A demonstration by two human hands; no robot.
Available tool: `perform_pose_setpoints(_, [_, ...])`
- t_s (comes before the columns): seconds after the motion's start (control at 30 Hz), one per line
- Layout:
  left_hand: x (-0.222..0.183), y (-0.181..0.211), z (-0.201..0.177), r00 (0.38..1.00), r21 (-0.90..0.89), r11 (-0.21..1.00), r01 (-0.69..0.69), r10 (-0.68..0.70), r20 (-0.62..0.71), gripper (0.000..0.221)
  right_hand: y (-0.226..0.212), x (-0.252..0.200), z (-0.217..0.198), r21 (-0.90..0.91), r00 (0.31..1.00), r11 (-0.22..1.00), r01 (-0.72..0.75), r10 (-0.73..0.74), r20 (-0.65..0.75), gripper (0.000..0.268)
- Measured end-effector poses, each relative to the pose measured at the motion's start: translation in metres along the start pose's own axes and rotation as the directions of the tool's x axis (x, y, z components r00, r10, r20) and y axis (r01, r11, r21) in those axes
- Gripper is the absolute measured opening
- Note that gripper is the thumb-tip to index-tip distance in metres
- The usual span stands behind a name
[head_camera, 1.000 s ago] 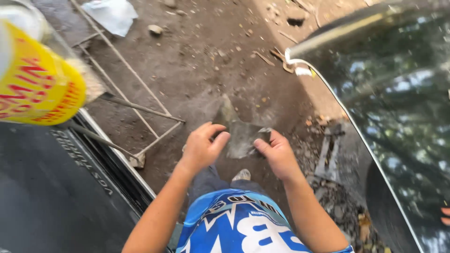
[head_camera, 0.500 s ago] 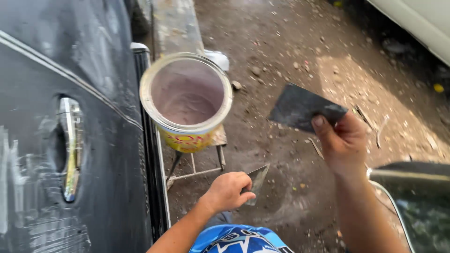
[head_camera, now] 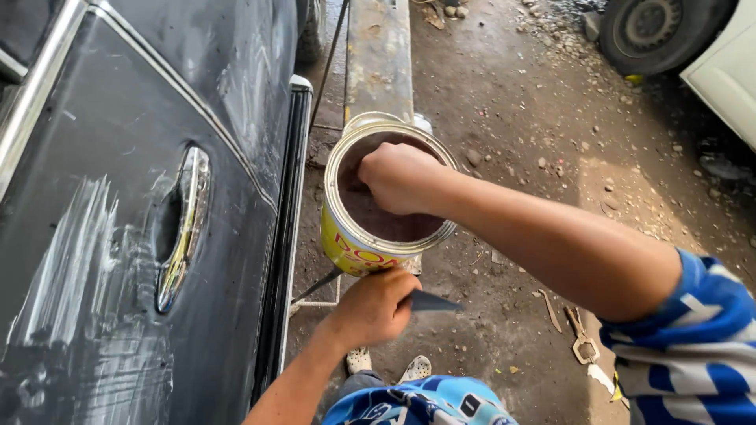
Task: Mixing automotive body filler with hardener on a spreader in preparation for car body repair.
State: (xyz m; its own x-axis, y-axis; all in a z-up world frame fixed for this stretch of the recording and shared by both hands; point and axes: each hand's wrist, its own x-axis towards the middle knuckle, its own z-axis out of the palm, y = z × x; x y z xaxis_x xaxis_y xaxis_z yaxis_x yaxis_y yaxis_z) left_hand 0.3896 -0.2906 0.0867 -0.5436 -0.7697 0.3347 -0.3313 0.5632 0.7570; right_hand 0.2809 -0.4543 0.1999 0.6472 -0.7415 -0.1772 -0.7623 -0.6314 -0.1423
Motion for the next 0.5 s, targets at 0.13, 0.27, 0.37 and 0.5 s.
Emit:
perform_pose_setpoints(0.13, [0.005, 0.001, -0.002, 0.994, 0.036, 0.994, 0.108, -0.106, -0.040, 0.017, 0.027, 0.031, 0.033, -0.043, 0.950, 0.955, 0.293, -0.286, 0.124, 0.027])
perform_pose_setpoints(0.27, [0.007, 0.000, 0.000, 0.989, 0.049, 0.991, 0.127, -0.123, -0.081, 0.016, 0.021, 0.018, 0.022, 0.059, 0.849, 0.906, 0.420, -0.415, 0.328, 0.041])
perform_pose_setpoints(0.37, [0.008, -0.001, 0.002, 0.989, 0.049, 0.991, 0.125, -0.120, -0.091, 0.014, 0.008, 0.000, 0.004, 0.151, 0.806, 0.876, 0.459, -0.482, 0.344, 0.040])
perform_pose_setpoints(0.5, [0.005, 0.006, 0.006, 0.983, 0.015, 0.987, 0.157, -0.155, -0.094, 0.013, 0.015, -0.007, -0.028, 0.008, 0.851, 0.903, 0.430, -0.409, 0.329, 0.037])
